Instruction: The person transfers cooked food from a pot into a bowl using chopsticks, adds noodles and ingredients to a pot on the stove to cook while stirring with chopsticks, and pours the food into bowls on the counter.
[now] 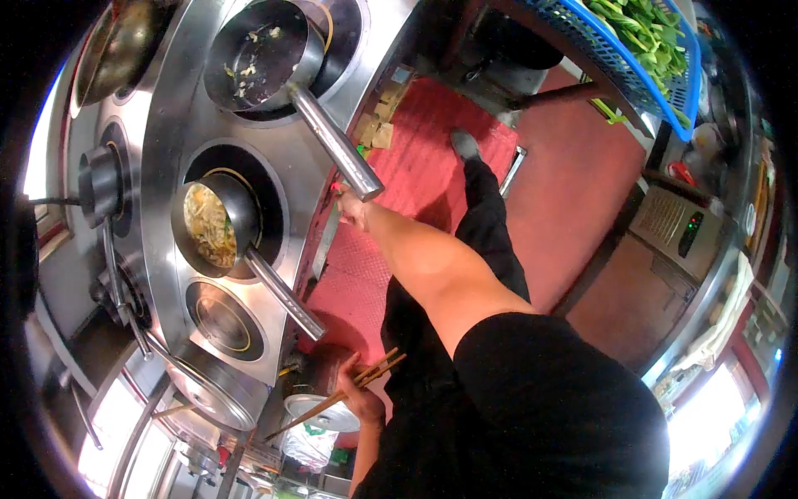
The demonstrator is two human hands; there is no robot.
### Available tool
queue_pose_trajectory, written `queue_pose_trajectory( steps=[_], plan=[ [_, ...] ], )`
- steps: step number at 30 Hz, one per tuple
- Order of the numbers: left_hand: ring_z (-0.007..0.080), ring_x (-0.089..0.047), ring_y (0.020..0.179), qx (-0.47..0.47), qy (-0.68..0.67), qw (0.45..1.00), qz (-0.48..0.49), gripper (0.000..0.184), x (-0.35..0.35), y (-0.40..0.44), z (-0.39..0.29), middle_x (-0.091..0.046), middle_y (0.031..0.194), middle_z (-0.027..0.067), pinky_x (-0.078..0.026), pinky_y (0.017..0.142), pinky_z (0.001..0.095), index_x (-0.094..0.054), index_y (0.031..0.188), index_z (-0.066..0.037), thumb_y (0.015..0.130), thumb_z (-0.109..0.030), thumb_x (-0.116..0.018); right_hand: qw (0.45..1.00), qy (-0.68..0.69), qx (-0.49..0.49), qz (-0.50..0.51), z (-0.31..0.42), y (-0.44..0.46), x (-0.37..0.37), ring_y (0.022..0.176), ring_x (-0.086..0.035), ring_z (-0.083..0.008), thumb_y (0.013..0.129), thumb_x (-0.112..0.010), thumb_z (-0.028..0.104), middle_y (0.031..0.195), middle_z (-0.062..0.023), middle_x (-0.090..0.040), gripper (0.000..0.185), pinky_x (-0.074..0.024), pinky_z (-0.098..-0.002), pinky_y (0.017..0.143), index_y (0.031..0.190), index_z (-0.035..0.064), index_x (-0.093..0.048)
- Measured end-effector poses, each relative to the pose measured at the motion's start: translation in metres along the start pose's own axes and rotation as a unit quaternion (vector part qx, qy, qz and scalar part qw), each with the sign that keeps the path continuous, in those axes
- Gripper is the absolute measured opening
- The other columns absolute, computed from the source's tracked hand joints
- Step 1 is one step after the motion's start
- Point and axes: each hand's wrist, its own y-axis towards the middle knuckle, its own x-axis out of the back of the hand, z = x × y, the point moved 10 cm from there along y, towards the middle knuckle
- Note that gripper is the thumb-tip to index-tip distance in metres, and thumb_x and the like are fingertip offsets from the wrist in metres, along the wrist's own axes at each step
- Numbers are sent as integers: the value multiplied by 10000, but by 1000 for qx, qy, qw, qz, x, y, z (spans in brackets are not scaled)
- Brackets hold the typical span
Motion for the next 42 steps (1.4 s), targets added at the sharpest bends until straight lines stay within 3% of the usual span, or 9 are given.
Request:
queue_pose_trajectory(
  steps=[9,15,17,20,24,29,34,36,42],
  plan=[
    [179,-551,713,-13,15,1000,18,520,-14,1,-24,-563,758,92,-452,704,304,-634,1058,31,1023,-352,-284,991,-132,32,-23,7,-2,15,705,-523,-149,788,-488,-19,892,6,-556,435,-454,-351,593,1195,132,-522],
    [289,-658,714,-28,-39,997,68,553,-35,7,-44,-543,837,118,-599,639,384,-547,1133,61,1008,-427,-320,886,-454,86,31,-61,25,97,833,-634,-231,888,-508,238,909,-143,-670,319,-500,-413,735,1102,22,-603],
    [186,-575,663,-47,-55,996,45,553,-46,8,-70,-545,695,84,-512,638,317,-607,1076,59,1017,-389,-288,789,-591,141,91,-9,-89,74,858,-654,-296,857,-531,353,925,-189,-677,371,-490,-438,779,952,24,-675],
    [179,-556,563,-58,-113,990,64,574,-70,16,-105,-522,617,66,-498,559,290,-600,1061,81,1020,-389,-272,812,-567,102,100,24,-186,104,592,-609,-225,902,-537,378,814,-128,-650,367,-496,-362,582,998,44,-655],
    [194,-565,531,-154,4,981,122,631,-113,20,-182,-499,576,69,-473,512,294,-553,1089,106,1020,-444,-252,886,-438,144,46,141,-321,120,595,-577,-167,951,-533,364,732,-53,-626,363,-478,-344,605,799,49,-631],
    [149,-488,511,-166,-8,980,109,625,-160,34,-238,-500,606,51,-426,516,263,-557,1099,46,1022,-477,-225,819,-352,441,-105,381,-466,144,717,-599,-139,927,-591,313,739,-56,-648,295,-491,-328,666,812,44,-629],
    [124,-500,517,-184,-65,976,94,636,-201,34,-286,-511,630,51,-419,480,214,-589,1107,40,1021,-488,-246,633,-377,569,-366,588,-556,259,757,-598,-134,894,-578,210,803,-45,-655,190,-493,-315,701,904,36,-654],
    [115,-494,520,-288,-18,952,102,642,-215,28,-309,-507,637,43,-413,477,211,-579,1124,28,1017,-511,-247,567,-393,582,-430,650,-557,320,793,-653,-200,873,-598,199,850,-100,-691,205,-510,-332,749,975,34,-662],
    [132,-502,499,-226,48,972,45,559,-244,25,-338,-504,657,48,-422,456,238,-582,1065,16,1026,-436,-256,560,-565,321,-515,725,-530,414,994,-646,-349,771,-697,235,1047,-199,-679,418,-516,-395,858,1135,44,-624]
  ],
)
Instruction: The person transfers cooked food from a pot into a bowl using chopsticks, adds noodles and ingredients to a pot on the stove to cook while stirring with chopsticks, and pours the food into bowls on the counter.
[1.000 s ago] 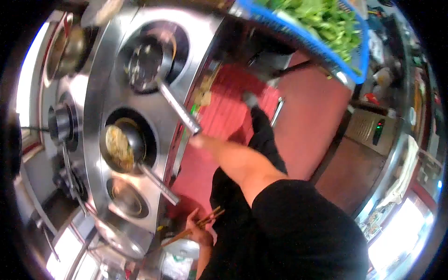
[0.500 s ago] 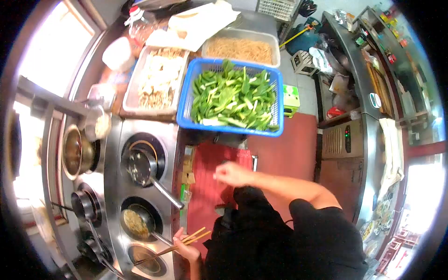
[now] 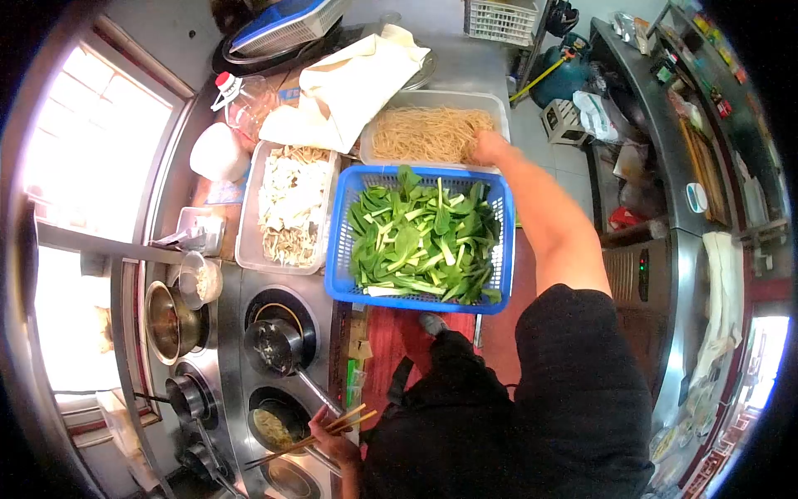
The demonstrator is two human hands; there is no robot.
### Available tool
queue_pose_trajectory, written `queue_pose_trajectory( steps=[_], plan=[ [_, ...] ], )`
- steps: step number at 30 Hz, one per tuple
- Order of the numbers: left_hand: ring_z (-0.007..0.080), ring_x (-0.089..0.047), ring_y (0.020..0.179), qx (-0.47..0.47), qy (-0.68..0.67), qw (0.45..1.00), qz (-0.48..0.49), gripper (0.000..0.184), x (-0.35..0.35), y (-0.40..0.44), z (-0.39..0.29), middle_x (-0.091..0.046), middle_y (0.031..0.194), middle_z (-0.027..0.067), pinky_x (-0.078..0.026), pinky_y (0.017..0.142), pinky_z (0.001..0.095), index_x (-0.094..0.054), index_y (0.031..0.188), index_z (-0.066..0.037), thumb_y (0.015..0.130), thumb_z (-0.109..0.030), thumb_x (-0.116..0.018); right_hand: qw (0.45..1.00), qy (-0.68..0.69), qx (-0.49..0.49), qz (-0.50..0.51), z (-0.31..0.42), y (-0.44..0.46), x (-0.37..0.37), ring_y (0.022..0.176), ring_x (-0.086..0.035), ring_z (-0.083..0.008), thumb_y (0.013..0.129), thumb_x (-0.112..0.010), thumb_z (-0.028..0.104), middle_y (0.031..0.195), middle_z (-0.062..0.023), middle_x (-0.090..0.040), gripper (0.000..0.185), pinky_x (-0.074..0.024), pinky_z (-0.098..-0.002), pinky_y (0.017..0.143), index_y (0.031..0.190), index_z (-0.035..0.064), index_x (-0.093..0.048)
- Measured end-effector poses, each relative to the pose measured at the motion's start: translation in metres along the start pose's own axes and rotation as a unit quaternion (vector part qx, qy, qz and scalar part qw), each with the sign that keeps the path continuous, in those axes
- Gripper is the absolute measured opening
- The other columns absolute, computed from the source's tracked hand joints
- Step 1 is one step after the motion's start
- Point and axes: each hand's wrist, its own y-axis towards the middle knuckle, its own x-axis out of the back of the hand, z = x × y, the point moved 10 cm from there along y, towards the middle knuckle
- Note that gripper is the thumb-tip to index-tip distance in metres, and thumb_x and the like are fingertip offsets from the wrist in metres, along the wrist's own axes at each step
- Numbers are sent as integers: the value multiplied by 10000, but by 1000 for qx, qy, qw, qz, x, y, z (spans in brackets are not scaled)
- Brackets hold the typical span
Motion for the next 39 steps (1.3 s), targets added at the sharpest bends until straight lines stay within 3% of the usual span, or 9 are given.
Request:
queue_pose_trajectory(
  steps=[3,10,12,16,21,28,33,35,39],
  plan=[
    [144,-516,497,56,-57,997,-21,535,-6,6,7,-514,668,53,-428,456,240,-592,1064,10,1027,-403,-254,973,-119,-23,195,-13,14,-39,1085,-628,-314,748,-701,202,1174,-183,-647,408,-515,-398,900,1120,39,-663],
    [152,-526,498,75,-67,994,-34,548,-17,15,7,-516,672,56,-425,444,249,-603,1065,10,1024,-407,-251,941,-221,2,258,-1,10,-50,1053,-641,-307,767,-666,194,1161,-163,-656,332,-520,-396,880,1060,41,-696],
    [152,-526,497,76,-71,994,-38,556,-19,16,4,-515,671,57,-423,442,251,-604,1065,11,1023,-413,-248,979,-65,44,190,10,8,-36,971,-662,-316,797,-623,222,1058,-167,-688,306,-524,-402,840,1044,62,-707],
    [157,-527,527,89,-77,993,-33,552,-23,20,0,-494,675,49,-423,464,262,-589,1084,-3,1022,-433,-249,985,-91,97,113,5,32,-26,918,-649,-361,810,-626,167,938,-201,-680,223,-513,-434,784,940,-4,-686],
    [166,-542,564,107,-84,990,-25,537,-36,25,-6,-481,691,48,-434,491,273,-577,1094,-9,1018,-442,-268,984,155,44,81,15,51,36,630,-654,-232,852,-626,278,698,-131,-676,285,-505,-373,596,874,-4,-658],
    [159,-525,516,94,-90,991,-21,544,-46,34,-8,-494,661,50,-423,462,265,-588,1077,4,1023,-426,-259,942,330,63,-24,28,63,76,550,-576,-129,885,-632,332,607,-40,-610,330,-478,-316,543,820,9,-649],
    [152,-512,486,86,-87,992,-29,577,-43,35,-8,-509,634,52,-401,442,257,-586,1092,8,1029,-442,-229,984,165,9,65,-4,41,-7,601,-640,-209,873,-627,323,680,-125,-667,336,-509,-358,576,859,-12,-656],
    [155,-517,489,83,-96,992,-28,574,-45,36,-13,-507,647,51,-416,444,261,-594,1081,5,1029,-441,-237,982,-51,33,178,-21,40,-57,768,-688,-329,848,-637,361,834,-221,-695,400,-542,-417,713,896,-35,-677],
    [157,-519,488,86,-84,992,-41,565,-42,33,-6,-504,656,53,-424,444,258,-603,1071,7,1029,-425,-241,993,-69,4,92,9,23,2,934,-665,-377,827,-640,437,953,-268,-679,504,-524,-432,843,926,-55,-687]
  ],
)
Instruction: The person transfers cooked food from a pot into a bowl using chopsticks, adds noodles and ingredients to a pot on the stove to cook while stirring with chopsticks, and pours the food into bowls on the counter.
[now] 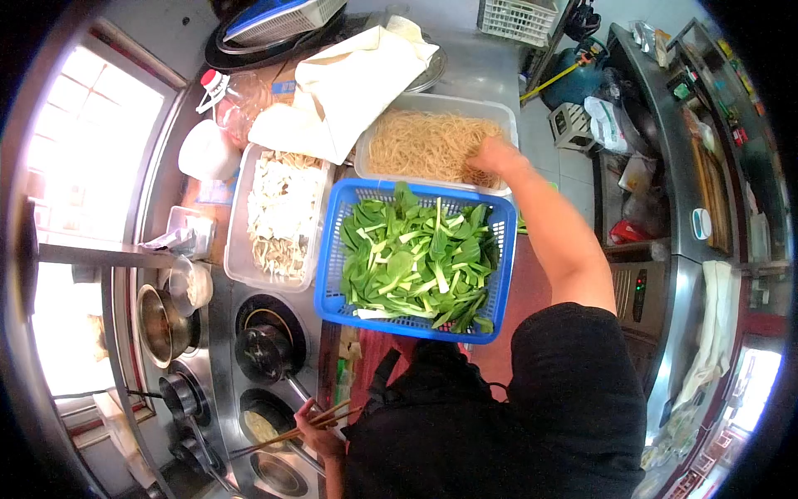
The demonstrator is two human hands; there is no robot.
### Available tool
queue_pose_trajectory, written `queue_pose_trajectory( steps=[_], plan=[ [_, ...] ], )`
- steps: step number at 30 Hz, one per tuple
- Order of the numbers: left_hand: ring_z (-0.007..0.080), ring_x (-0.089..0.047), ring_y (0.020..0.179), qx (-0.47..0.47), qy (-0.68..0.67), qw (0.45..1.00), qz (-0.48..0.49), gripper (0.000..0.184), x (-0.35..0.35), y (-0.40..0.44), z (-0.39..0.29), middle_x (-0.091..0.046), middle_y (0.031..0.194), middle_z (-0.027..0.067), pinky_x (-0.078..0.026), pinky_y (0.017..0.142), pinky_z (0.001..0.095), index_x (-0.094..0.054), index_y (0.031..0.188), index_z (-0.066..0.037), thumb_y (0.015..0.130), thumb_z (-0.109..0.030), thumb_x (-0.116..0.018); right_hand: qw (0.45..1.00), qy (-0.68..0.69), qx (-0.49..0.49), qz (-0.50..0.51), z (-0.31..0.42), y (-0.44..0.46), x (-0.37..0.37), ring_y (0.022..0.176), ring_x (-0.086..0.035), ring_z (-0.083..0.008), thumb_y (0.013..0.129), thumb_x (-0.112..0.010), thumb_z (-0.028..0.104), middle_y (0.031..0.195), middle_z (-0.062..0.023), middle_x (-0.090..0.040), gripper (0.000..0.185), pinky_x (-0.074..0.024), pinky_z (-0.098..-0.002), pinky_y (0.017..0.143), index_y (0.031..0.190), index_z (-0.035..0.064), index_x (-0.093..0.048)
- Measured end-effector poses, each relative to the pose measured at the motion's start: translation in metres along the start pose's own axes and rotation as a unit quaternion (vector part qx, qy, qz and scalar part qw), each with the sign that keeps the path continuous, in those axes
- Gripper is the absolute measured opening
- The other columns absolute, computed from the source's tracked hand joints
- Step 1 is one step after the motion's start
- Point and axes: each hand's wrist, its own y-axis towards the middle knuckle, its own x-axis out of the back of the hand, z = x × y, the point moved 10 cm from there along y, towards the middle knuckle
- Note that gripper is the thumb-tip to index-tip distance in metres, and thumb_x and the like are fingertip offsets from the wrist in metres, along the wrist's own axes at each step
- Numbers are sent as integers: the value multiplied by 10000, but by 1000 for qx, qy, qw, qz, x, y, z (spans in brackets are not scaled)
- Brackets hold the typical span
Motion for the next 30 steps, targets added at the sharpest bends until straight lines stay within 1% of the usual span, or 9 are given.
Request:
queue_pose_trajectory(
  steps=[2,6,11,17,20,24,27,29,30],
  plan=[
    [156,-518,488,-19,37,999,3,553,-3,-2,-5,-500,657,52,-430,442,254,-609,1066,11,1029,-400,-240,999,-11,-39,31,2,2,4,1016,-637,-370,800,-655,436,1076,-250,-660,511,-503,-418,901,983,-39,-695],
    [157,-517,488,-15,41,999,8,545,-1,-1,-5,-499,658,53,-430,439,255,-607,1071,15,1028,-382,-235,998,11,-37,56,1,18,-35,1001,-644,-378,766,-649,565,1049,-279,-657,673,-507,-418,892,970,-76,-680],
    [155,-518,488,-68,118,991,10,535,1,-7,-14,-493,655,56,-432,443,258,-608,1065,18,1032,-362,-233,995,88,-37,-36,-22,45,-55,939,-659,-366,829,-646,365,963,-259,-673,398,-517,-427,832,951,-11,-693],
    [154,-516,498,-20,10,1000,8,522,12,-8,7,-480,660,54,-434,462,251,-593,1088,17,1037,-357,-233,988,111,29,-99,-5,22,31,717,-664,-309,855,-620,268,776,-191,-671,290,-502,-395,669,881,-19,-650],
    [151,-514,500,-40,18,999,25,516,13,-10,8,-471,658,48,-427,458,250,-583,1096,22,1035,-366,-249,985,132,50,-102,11,6,71,883,-633,-414,821,-628,308,922,-255,-654,328,-498,-463,774,960,14,-673],
    [149,-531,557,11,-27,999,26,553,21,-15,25,-500,728,33,-446,510,264,-613,1073,-14,1026,-423,-245,979,162,49,-111,20,-11,84,880,-629,-416,831,-615,334,908,-246,-656,357,-497,-457,773,950,1,-665],
    [138,-512,538,-21,-22,999,14,540,37,-14,29,-496,709,22,-433,504,255,-613,1065,-10,1029,-420,-265,986,68,71,-138,42,-22,90,824,-653,-379,855,-597,324,878,-232,-667,340,-505,-438,736,940,3,-669],
    [137,-525,510,-4,-114,993,9,542,49,-15,40,-514,670,38,-425,472,241,-610,1060,30,1035,-409,-292,975,186,29,-116,53,-42,102,760,-674,-318,873,-592,312,860,-198,-683,329,-511,-415,687,965,4,-664],
    [136,-534,519,-29,-129,991,17,543,53,-18,34,-518,665,34,-425,467,239,-611,1061,30,1032,-421,-311,971,196,45,-127,67,-52,110,641,-642,-211,891,-590,300,785,-117,-677,315,-498,-363,606,1011,16,-659]
  ],
)
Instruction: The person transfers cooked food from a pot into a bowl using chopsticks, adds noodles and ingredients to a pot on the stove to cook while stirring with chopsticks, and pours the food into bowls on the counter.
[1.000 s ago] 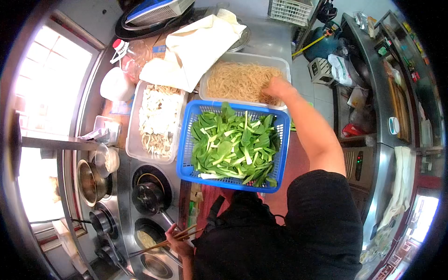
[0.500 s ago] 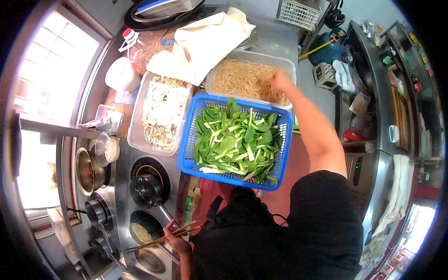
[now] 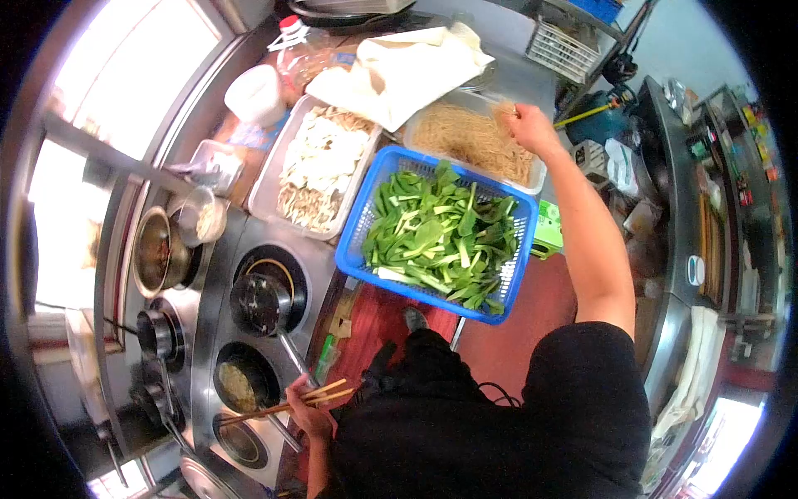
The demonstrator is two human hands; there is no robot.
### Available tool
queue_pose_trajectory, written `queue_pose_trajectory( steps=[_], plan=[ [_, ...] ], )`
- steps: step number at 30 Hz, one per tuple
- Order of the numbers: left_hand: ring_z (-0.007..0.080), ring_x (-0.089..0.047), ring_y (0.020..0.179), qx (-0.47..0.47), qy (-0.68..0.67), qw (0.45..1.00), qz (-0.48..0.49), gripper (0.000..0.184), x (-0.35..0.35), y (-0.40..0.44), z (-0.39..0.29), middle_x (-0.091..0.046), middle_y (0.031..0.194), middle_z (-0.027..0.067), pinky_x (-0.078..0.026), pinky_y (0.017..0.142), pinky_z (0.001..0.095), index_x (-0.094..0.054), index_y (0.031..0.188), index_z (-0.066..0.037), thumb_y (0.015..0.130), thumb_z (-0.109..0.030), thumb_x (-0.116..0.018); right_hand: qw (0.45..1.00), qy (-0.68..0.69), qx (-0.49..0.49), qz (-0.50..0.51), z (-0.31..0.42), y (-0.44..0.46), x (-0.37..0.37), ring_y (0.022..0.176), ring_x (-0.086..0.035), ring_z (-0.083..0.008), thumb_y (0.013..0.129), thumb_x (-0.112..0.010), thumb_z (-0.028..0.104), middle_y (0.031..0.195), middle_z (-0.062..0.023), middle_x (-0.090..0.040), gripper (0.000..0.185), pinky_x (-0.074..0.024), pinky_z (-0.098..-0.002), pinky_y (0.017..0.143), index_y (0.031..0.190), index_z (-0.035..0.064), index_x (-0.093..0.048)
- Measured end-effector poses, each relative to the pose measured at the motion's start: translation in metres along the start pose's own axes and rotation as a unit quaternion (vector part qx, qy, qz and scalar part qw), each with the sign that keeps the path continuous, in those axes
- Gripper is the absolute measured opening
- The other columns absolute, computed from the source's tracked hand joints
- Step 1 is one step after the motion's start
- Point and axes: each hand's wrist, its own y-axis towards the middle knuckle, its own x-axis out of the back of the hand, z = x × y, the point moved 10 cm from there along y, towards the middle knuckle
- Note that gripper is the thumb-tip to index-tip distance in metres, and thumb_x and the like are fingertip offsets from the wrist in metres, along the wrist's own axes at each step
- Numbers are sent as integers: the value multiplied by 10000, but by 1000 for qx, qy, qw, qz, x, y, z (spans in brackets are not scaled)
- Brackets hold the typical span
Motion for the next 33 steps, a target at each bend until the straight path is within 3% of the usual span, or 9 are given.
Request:
queue_pose_trajectory(
  steps=[3,4,10,14,20,25,29,31,33],
  plan=[
    [142,-552,533,16,-6,1000,7,556,22,-5,-1,-522,664,34,-446,481,250,-610,1072,33,1032,-429,-302,990,126,54,44,66,-30,0,589,-569,-133,912,-592,287,711,-39,-623,301,-462,-302,555,1055,30,-650],
    [151,-565,543,19,16,1000,-3,564,35,-4,6,-523,650,40,-466,492,260,-610,1070,32,1035,-425,-281,984,153,77,56,104,-51,2,611,-484,-47,936,-610,232,725,53,-541,208,-405,-222,519,1038,53,-646],
    [138,-541,523,3,-19,999,-43,552,95,-13,-5,-508,614,39,-456,487,253,-616,1073,45,1043,-402,-294,925,277,173,193,294,-168,-49,536,-382,2,937,-621,270,694,87,-498,214,-284,-155,456,1044,86,-639],
    [126,-539,528,-13,-71,996,-55,525,157,-23,17,-582,652,63,-436,491,236,-632,1052,41,1046,-356,-288,882,290,231,289,399,-258,-133,526,-375,0,937,-618,284,680,98,-478,198,-273,-172,445,1029,110,-644],
    [132,-553,571,-14,-105,983,-151,502,250,-52,31,-569,680,56,-443,541,253,-647,1042,31,1045,-336,-304,772,301,297,475,533,-426,-275,522,-398,-16,952,-591,245,657,73,-496,186,-291,-191,441,995,69,-634],
    [120,-519,585,67,-130,961,-236,516,310,-84,50,-545,656,31,-417,561,252,-657,1042,17,1034,-366,-311,720,254,302,571,573,-534,-393,546,-443,-42,951,-556,196,665,57,-504,251,-387,-214,489,1144,54,-630],
    [126,-509,565,89,-147,946,-273,524,341,-102,76,-553,652,41,-400,505,259,-647,1053,22,1028,-379,-310,731,222,265,589,544,-574,-541,604,-596,-125,888,-607,177,774,-65,-655,307,-493,-294,570,1143,7,-629],
    [127,-506,555,95,-149,942,-285,530,350,-105,78,-547,643,40,-397,494,258,-647,1051,22,1028,-384,-306,769,132,260,568,517,-587,-573,612,-622,-158,882,-623,198,758,-92,-658,331,-509,-323,588,1137,-13,-617],
    [127,-503,545,102,-151,938,-294,536,360,-109,80,-541,634,40,-393,484,257,-646,1049,23,1028,-388,-302,784,136,273,541,498,-589,-586,608,-627,-177,883,-626,208,760,-109,-657,326,-515,-330,594,1119,-18,-616]
  ],
)
